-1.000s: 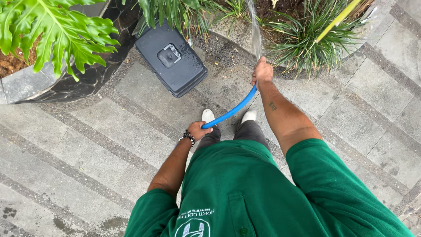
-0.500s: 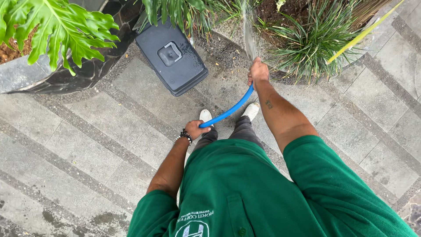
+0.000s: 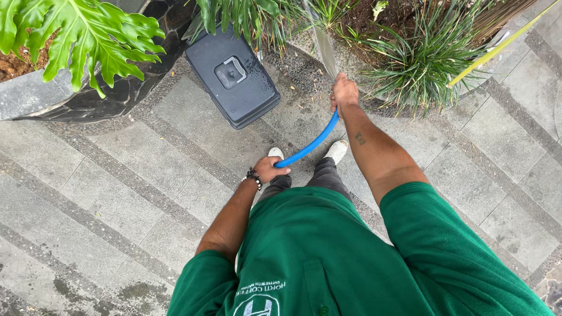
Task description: The person holds a blue hose and sprays water onto plants in a raised garden bed, moving the stream across different planters. They briefly pick up a plastic wrapper and a spoon from the ground, place them in a trash bin, and resume watering the plants.
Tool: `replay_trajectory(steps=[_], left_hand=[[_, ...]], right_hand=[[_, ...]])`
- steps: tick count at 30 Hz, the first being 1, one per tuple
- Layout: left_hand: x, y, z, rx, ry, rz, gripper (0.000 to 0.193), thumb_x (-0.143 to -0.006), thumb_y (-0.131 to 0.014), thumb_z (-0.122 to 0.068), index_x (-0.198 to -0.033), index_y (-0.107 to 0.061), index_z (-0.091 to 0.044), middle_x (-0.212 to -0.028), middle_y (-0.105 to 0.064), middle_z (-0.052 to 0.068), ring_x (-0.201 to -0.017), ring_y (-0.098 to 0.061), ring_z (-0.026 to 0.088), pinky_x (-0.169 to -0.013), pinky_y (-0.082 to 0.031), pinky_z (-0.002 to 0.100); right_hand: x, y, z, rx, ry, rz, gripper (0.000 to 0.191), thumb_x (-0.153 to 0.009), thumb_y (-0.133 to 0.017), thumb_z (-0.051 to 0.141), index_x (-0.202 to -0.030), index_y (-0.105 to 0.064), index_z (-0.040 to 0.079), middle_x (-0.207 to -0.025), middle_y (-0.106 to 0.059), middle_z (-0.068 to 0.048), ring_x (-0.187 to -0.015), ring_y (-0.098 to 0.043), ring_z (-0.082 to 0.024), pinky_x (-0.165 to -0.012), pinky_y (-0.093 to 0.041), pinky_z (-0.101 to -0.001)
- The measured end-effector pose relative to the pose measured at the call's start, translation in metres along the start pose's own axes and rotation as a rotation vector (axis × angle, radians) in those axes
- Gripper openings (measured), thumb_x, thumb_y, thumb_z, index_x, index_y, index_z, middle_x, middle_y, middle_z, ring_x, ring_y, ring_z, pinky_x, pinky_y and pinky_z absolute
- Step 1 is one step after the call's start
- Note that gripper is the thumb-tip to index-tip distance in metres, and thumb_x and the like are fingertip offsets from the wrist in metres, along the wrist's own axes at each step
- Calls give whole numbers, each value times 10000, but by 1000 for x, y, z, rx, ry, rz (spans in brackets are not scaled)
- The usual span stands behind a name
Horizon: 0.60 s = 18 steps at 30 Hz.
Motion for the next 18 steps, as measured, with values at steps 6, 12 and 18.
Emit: replay_trajectory(steps=[6,12,18], left_hand=[[-11,-11,-21,-23,-58,45,467,-764,-823,-514,-960,-761,-95,-799,-724,92,-772,-692,209,-754,-538,371],[-9,-8,-24,-6,-82,57,459,-770,-817,-505,-988,-759,-105,-811,-721,79,-781,-688,196,-755,-536,360],[-5,-18,-37,49,-80,80,453,-783,-809,-482,-982,-752,-79,-819,-735,78,-790,-691,199,-766,-542,352]], right_hand=[[-5,-4,-7,39,-15,8,542,-1026,-357,511,-699,-447,89,-548,-442,-50,-400,-403,-174,-398,-403,-396],[-7,0,-16,-49,-40,11,480,-1034,-402,479,-755,-470,95,-555,-418,-37,-407,-375,-167,-400,-368,-392],[4,24,-13,-105,26,-7,512,-1030,-385,509,-751,-466,87,-551,-422,-49,-399,-390,-177,-387,-364,-395]])
Point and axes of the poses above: each hand's wrist, its own x-axis away from the middle knuckle, its own y-axis out of the back of the hand, z = x × y, the point moved 10 cm from there along -x, towards the middle knuckle
